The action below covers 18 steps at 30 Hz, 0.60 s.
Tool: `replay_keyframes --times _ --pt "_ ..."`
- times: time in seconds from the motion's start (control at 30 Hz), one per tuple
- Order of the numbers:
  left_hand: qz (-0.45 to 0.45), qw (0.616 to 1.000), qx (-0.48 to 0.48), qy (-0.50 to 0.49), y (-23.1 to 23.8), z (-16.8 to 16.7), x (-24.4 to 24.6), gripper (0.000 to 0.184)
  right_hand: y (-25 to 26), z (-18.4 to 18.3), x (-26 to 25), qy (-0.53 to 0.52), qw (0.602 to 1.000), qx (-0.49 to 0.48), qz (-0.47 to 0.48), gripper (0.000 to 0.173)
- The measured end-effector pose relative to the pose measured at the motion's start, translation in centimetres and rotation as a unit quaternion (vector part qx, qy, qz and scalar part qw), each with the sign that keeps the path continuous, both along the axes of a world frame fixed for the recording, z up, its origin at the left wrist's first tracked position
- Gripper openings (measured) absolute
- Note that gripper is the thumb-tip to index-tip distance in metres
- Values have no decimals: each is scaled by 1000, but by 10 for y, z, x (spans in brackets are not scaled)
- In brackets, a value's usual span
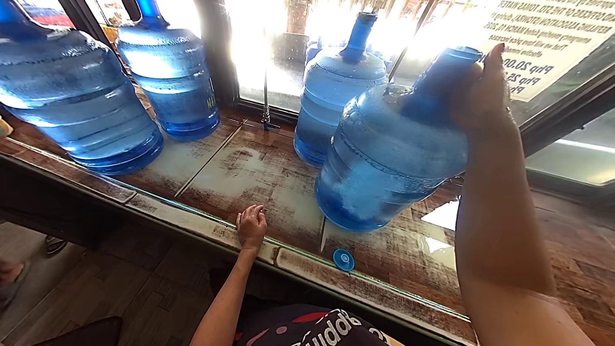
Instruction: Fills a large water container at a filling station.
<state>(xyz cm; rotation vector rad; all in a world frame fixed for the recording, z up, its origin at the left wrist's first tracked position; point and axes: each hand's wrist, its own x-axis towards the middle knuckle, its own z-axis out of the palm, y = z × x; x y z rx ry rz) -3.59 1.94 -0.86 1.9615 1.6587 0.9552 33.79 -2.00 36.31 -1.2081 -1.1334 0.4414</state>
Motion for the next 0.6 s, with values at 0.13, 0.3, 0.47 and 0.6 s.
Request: replay_keyframes --times 0.13,0.3,0.47,0.6 --pt "-3 1000 -3 -2 0 0 -1 32 0 0 0 1 1000 -3 -1 71" --pt "-2 1000 -3 1 2 -2 -1 32 0 0 -1 2 1000 1 -10 71" --pt "0 1000 1 -4 1 -2 0 32 1 0 0 4 1000 9 -3 70" --pt "-2 1000 0 -4 1 -2 -1 32 2 -1 2 -1 1000 7 3 71"
